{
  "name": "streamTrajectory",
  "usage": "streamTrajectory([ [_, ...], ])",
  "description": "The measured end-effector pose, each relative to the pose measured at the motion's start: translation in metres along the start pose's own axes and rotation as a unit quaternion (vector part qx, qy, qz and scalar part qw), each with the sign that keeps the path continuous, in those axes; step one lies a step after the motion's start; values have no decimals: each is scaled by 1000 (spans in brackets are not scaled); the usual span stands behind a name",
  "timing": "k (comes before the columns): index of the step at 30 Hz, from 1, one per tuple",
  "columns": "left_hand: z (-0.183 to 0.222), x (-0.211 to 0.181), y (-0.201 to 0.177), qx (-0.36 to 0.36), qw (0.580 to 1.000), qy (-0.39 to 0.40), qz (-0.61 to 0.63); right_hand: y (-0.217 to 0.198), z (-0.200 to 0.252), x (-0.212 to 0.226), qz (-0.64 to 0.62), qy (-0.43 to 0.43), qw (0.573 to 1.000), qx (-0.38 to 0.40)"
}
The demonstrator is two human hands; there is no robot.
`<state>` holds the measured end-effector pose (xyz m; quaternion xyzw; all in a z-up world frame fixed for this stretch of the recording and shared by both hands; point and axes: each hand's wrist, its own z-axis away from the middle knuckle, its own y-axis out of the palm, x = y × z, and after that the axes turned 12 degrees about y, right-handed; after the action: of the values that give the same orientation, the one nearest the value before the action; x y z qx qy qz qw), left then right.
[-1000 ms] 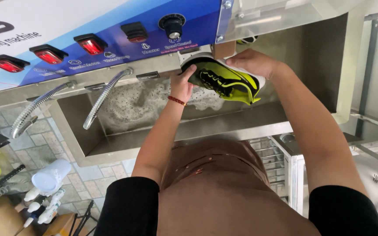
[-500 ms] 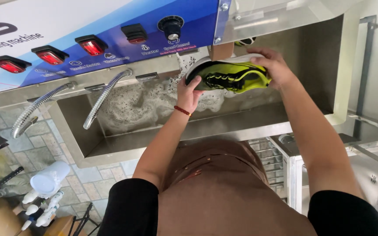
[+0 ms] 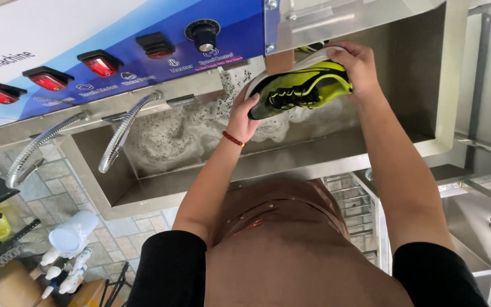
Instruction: Wash a pair of sneakers using a specialized shoe washing machine.
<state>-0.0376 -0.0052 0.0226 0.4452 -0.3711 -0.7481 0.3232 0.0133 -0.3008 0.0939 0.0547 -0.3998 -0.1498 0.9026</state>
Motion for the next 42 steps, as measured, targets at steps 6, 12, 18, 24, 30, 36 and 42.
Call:
streamTrajectory([
  [6, -1, -1, 8, -10, 1000, 16, -9, 2, -5, -2, 10, -17, 1000, -8],
  [12, 10, -11, 19, -10, 999, 21, -36, 10, -1, -1, 15, -11, 1000, -8],
  [18, 10, -17, 30, -12, 998, 13, -54, 4, 0, -3, 10, 11, 1000, -19],
  [24, 6, -10, 23, -13, 999, 10, -48, 0, 7, -2, 10, -20, 1000, -10],
  [30, 0, 4, 20, -16, 998, 1, -54, -4, 17, 9, 27, -25, 999, -29],
  [36, -3, 8, 27, -20, 998, -11, -64, -10, 22, 11, 35, -25, 998, -50],
  [42, -11, 19, 20, 12, 997, -16, -68, -25, 23, 7, 48, -48, 996, -54],
])
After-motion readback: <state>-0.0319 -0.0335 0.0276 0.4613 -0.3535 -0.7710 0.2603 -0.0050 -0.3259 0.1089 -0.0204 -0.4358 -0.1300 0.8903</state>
